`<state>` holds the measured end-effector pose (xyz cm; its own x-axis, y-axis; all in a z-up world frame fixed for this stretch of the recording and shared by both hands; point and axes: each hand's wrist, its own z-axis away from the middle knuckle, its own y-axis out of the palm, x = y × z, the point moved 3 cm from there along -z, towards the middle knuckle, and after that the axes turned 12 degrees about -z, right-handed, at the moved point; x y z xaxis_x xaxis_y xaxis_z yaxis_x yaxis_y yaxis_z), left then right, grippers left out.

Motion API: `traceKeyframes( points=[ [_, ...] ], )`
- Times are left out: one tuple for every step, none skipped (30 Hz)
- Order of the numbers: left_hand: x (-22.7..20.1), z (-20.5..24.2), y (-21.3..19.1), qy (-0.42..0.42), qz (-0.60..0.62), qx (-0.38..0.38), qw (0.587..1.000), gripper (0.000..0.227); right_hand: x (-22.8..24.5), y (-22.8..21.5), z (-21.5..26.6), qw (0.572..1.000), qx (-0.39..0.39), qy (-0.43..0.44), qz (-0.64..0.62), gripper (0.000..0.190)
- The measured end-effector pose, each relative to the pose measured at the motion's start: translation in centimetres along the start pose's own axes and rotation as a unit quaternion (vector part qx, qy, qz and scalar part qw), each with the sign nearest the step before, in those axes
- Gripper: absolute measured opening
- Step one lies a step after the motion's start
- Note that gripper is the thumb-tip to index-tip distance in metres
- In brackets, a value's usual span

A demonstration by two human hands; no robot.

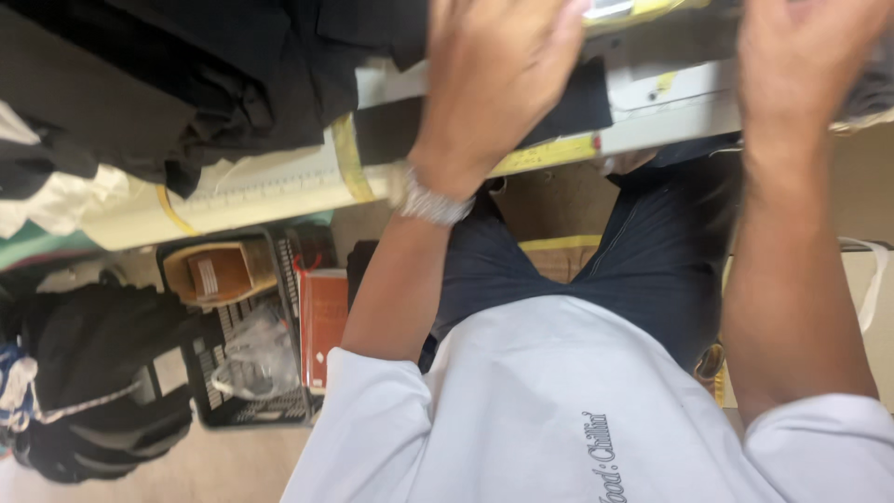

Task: The person measures a piece of black fabric using a ruler and then cuts it with a pair of scissors. They repeat this process of measuring and cutting multiple times on the same piece of fabric.

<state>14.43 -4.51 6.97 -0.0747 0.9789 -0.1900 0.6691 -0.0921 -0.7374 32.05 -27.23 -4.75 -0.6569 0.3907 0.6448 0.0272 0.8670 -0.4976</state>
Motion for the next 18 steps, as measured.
traceKeyframes(
  points=[
    [0.8,0.9,-1.7,-0.029,0.026,0.022,0.999,0.017,-1.0,-0.5,1.1,0.990,0.039,0.135,0.030,0.061],
    [2.4,2.9,-2.3,-0.036,0.022,0.026,0.999,0.017,1.0,-0.8,2.2,0.989,0.047,0.135,0.027,0.061],
    [4.0,4.8,-2.9,-0.050,0.009,0.010,0.999,0.014,3.8,-0.9,3.0,0.996,0.092,0.004,-0.004,0.033],
    [5.4,6.7,-3.7,-0.065,-0.004,-0.005,0.998,0.013,6.6,-1.3,4.0,0.982,0.135,-0.126,-0.038,0.016],
    [6.1,8.3,-3.4,-0.070,-0.005,-0.001,0.998,0.013,8.3,-0.2,4.4,0.981,0.142,-0.124,-0.040,0.016],
    [7.0,10.0,-3.0,-0.128,-0.052,0.031,0.990,0.013,10.2,1.0,5.0,0.969,0.196,-0.146,-0.046,0.005],
    [7.9,11.4,-2.7,-0.182,-0.099,0.059,0.976,0.013,12.1,2.2,5.3,0.953,0.246,-0.172,-0.050,0.006],
    [8.1,12.0,-2.5,-0.186,-0.101,0.059,0.976,0.013,12.8,3.5,5.6,0.952,0.249,-0.173,-0.052,0.006],
    [8.4,12.5,-2.2,-0.187,-0.106,0.071,0.974,0.014,13.6,4.9,5.9,0.948,0.251,-0.196,-0.005,0.010],
    [8.6,13.0,-1.9,-0.188,-0.111,0.083,0.972,0.014,14.4,6.2,6.1,0.942,0.253,-0.218,0.043,0.024],
    [8.6,13.2,-1.7,-0.190,-0.113,0.082,0.972,0.014,14.3,7.1,6.3,0.941,0.254,-0.220,0.042,0.024],
    [8.5,13.4,-1.6,-0.187,-0.131,0.089,0.970,0.015,14.0,8.1,6.5,0.941,0.253,-0.206,0.086,0.024],
    [8.3,13.7,-1.3,-0.184,-0.148,0.096,0.967,0.015,13.6,9.0,6.7,0.939,0.253,-0.192,0.132,0.025],
    [8.4,13.7,-1.3,-0.186,-0.147,0.095,0.967,0.015,13.6,8.7,6.3,0.938,0.254,-0.193,0.133,0.025],
    [8.4,13.8,-1.3,-0.185,-0.148,0.093,0.967,0.015,13.4,8.5,6.0,0.944,0.286,-0.136,0.091,0.017],
    [8.4,13.9,-1.3,-0.185,-0.150,0.091,0.967,0.015,13.1,8.3,5.7,0.945,0.315,-0.078,0.049,0.010],
    [8.5,14.0,-1.3,-0.187,-0.149,0.091,0.967,0.015,12.2,7.6,5.5,0.944,0.317,-0.078,0.050,0.010],
    [8.5,14.1,-1.3,-0.186,-0.145,0.089,0.968,0.015,11.1,6.9,5.3,0.950,0.310,-0.026,-0.013,0.010]
  ],
)
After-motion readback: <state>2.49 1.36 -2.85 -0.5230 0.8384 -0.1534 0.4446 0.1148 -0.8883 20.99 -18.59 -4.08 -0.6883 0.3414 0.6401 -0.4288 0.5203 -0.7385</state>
